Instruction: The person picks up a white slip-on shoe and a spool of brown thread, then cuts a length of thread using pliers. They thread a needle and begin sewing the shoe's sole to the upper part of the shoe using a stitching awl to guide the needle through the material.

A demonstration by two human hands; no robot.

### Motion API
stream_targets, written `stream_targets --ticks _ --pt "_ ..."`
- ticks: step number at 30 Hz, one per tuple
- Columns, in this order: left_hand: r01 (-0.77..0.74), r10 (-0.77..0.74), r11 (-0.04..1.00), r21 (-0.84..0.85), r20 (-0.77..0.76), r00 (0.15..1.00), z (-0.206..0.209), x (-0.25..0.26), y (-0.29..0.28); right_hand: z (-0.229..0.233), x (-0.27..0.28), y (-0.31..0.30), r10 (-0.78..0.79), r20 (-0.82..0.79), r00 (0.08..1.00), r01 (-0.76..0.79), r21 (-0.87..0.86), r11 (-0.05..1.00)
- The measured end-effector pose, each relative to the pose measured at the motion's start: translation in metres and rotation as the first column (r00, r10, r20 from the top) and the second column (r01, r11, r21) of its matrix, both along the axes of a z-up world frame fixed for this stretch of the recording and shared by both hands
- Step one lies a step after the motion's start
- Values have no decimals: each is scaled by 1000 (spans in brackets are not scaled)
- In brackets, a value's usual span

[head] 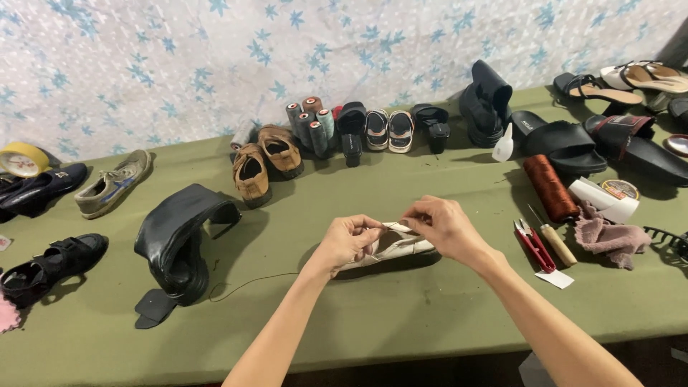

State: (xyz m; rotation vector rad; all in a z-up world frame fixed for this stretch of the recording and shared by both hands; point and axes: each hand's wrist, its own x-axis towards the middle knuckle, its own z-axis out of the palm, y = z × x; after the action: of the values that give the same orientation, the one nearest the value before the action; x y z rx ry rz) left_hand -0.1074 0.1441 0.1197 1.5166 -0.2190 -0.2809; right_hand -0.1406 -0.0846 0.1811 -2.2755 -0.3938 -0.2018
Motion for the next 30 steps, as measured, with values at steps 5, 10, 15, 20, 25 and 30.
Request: stream_targets --ticks 5,10,15,20,25,30 --pt "33 -33 999 -7 48 998 -2 1 4 -4 4 -1 -8 -24 1000 9 64 998" --pt "16 -48 971 239 126 991 5 0 -2 -4 8 0 -8 8 1000 9 -122 993" --pt "50 -50 999 0 29 998 -2 1 -29 -2 9 6 10 39 999 -4 -142 990" --pt "-30 27 999 -40 -70 997 -15 16 -19 -10 16 -2 -29 81 996 36 -83 996" --pt "-297 236 742 602 180 955 -34 42 19 -26 34 -9 -280 -123 952 196 -460 866" --pt "-115 148 601 791 31 988 15 11 3 -65 70 -13 -256 -251 934 65 -582 810"
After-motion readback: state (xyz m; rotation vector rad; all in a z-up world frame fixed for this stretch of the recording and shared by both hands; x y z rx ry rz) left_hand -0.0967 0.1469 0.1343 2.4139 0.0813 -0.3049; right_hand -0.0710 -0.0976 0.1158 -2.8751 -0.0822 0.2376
